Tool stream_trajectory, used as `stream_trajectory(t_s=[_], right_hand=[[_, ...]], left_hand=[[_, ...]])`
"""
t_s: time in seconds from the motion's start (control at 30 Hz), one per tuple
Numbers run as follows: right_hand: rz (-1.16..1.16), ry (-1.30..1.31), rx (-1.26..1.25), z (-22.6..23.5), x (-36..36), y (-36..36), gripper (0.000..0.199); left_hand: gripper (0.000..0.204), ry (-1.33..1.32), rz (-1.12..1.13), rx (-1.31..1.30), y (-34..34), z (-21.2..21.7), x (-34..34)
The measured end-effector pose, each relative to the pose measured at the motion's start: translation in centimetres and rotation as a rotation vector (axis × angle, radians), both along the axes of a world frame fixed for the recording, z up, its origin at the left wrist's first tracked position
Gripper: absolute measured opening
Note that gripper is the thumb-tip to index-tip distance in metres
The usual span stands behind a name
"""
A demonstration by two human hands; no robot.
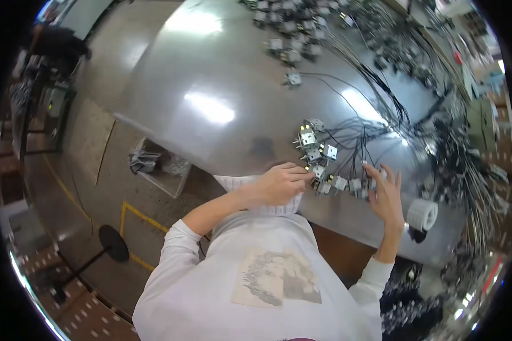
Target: Applying identification stickers to small white connectors on a multi-wire harness assembly at a workbench.
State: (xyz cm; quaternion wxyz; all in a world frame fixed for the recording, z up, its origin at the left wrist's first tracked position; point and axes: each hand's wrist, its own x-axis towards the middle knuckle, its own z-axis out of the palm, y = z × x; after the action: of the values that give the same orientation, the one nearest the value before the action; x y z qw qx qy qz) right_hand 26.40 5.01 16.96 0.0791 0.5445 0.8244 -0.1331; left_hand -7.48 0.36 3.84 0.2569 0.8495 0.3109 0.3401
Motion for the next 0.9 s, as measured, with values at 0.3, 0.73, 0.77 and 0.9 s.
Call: stream_trajectory(t_s=[0.3,0.73,0.77,0.9], right_hand=[[-0.03,0.079,0.109,0.0,-0.6,2.4,0.069],[-0.061,0.305,-0.014,-2.3,-6.6,1.3,0.011],[-0.046,0.326,-0.013,-2.3,-6.8,1.5,0.011],[-0.008,0.182,-0.09,-2.4,-7.8,2.4,0.014]], left_hand=[[0.011,0.123,-0.146,0.095,2.8,-1.2,3.5],[0.015,0.064,-0.076,-0.002,0.7,-1.2,4.3],[0.016,0.054,-0.08,-0.041,0.4,-1.3,4.3],[0.017,0.048,-0.059,-0.049,0.2,-2.0,4.0]])
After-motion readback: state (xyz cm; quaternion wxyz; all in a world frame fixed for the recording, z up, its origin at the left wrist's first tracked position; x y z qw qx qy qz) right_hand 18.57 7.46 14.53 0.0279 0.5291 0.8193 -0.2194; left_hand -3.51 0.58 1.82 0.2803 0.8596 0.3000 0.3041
